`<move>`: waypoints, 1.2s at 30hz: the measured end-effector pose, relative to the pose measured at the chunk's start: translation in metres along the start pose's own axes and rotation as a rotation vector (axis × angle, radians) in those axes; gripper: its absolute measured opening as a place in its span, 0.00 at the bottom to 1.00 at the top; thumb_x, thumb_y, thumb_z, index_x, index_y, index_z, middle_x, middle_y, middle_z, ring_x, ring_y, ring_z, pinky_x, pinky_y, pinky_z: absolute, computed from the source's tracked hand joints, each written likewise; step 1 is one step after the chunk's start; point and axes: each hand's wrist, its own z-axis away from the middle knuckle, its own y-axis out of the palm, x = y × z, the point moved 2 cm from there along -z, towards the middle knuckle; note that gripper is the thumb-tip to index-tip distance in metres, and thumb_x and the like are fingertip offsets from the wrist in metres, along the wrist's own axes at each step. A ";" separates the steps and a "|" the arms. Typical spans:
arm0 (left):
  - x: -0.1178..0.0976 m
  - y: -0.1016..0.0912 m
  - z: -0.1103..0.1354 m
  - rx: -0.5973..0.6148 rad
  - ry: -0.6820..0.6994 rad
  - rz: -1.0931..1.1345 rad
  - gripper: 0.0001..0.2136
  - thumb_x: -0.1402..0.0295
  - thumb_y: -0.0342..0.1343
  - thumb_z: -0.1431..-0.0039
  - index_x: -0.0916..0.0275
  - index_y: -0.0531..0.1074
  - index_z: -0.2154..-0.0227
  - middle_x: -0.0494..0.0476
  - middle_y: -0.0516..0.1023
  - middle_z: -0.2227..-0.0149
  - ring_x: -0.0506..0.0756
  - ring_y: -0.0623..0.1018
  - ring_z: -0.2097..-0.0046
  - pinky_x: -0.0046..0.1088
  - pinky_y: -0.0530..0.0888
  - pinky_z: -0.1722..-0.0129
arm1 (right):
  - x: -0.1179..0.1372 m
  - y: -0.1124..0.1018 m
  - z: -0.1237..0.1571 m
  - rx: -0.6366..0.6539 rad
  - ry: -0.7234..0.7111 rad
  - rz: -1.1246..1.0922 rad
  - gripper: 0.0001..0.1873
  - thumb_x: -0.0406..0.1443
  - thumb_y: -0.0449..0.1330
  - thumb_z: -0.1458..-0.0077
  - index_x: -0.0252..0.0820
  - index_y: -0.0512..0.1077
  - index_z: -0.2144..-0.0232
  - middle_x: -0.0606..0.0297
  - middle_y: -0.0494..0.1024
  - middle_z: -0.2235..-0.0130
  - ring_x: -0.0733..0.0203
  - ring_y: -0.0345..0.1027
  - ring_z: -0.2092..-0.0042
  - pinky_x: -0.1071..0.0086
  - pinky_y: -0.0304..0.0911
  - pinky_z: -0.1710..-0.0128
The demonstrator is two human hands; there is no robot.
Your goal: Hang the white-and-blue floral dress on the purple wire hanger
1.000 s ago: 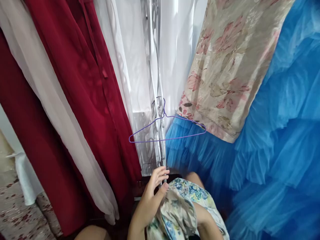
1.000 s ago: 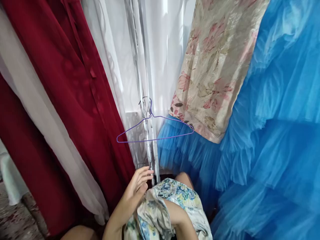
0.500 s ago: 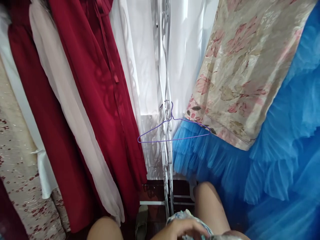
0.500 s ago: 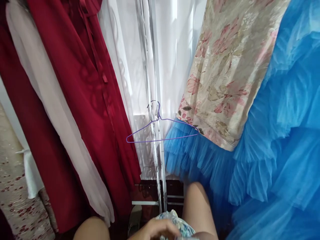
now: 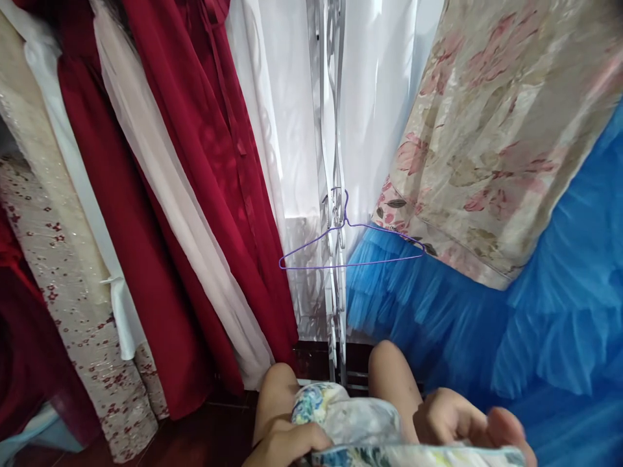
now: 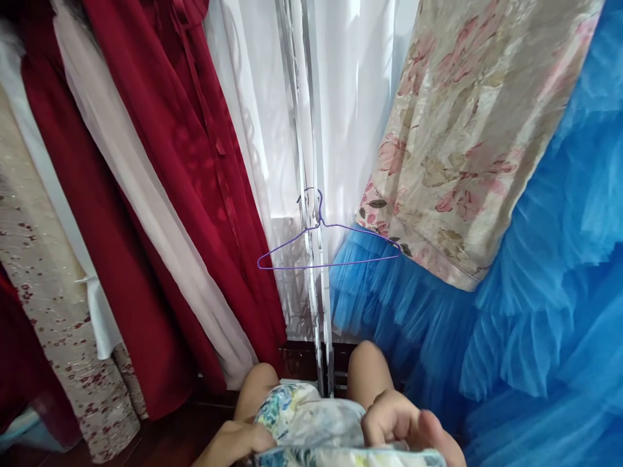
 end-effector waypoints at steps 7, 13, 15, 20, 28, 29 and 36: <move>0.041 -0.060 -0.066 0.121 0.063 -0.535 0.12 0.58 0.57 0.38 0.59 0.76 0.72 0.56 0.75 0.67 0.58 0.72 0.60 0.30 0.67 0.57 | 0.101 0.014 -0.068 -0.129 -0.050 0.049 0.18 0.42 0.69 0.71 0.45 0.64 0.79 0.70 0.63 0.80 0.65 0.53 0.79 0.69 0.50 0.77; 0.059 -0.167 -0.129 -0.136 0.060 -0.736 0.07 0.66 0.55 0.41 0.57 0.77 0.63 0.57 0.78 0.56 0.62 0.71 0.49 0.42 0.62 0.44 | 0.127 0.008 -0.137 -0.185 -0.321 0.734 0.06 0.36 0.60 0.58 0.44 0.65 0.74 0.73 0.62 0.80 0.67 0.50 0.79 0.71 0.44 0.78; 0.056 -0.184 -0.150 -0.195 0.054 -0.702 0.09 0.66 0.50 0.38 0.58 0.76 0.63 0.58 0.79 0.58 0.62 0.72 0.51 0.40 0.64 0.46 | 0.122 0.001 -0.160 -0.251 -0.368 1.010 0.14 0.35 0.58 0.54 0.43 0.72 0.61 0.73 0.67 0.80 0.64 0.54 0.79 0.71 0.48 0.77; 0.037 -0.191 -0.204 -0.372 0.095 -0.618 0.12 0.66 0.41 0.33 0.61 0.70 0.61 0.58 0.78 0.60 0.58 0.74 0.57 0.33 0.69 0.54 | 0.115 -0.024 -0.200 -0.378 -0.360 1.440 0.23 0.37 0.56 0.45 0.41 0.75 0.48 0.61 0.80 0.69 0.55 0.71 0.68 0.69 0.55 0.70; -0.034 -0.144 -0.239 -0.471 0.307 -0.677 0.11 0.67 0.45 0.34 0.58 0.71 0.55 0.55 0.77 0.57 0.56 0.75 0.59 0.28 0.65 0.59 | 0.095 -0.009 -0.182 -0.306 -0.443 1.498 0.12 0.37 0.56 0.43 0.46 0.79 0.61 0.61 0.83 0.67 0.53 0.75 0.64 0.69 0.56 0.68; -0.041 -0.140 -0.239 -0.456 0.333 -0.706 0.11 0.68 0.45 0.35 0.58 0.72 0.57 0.54 0.77 0.59 0.56 0.74 0.60 0.28 0.64 0.60 | 0.096 -0.009 -0.178 -0.298 -0.450 1.486 0.13 0.36 0.56 0.44 0.46 0.79 0.61 0.62 0.83 0.66 0.53 0.75 0.64 0.69 0.57 0.67; -0.049 -0.135 -0.236 -0.330 0.325 -0.573 0.12 0.68 0.43 0.37 0.62 0.71 0.68 0.49 0.70 0.73 0.52 0.69 0.68 0.26 0.64 0.65 | 0.132 -0.057 -0.157 -0.631 -0.567 1.338 0.44 0.36 0.57 0.50 0.38 0.52 0.31 0.70 0.76 0.75 0.55 0.70 0.72 0.69 0.56 0.71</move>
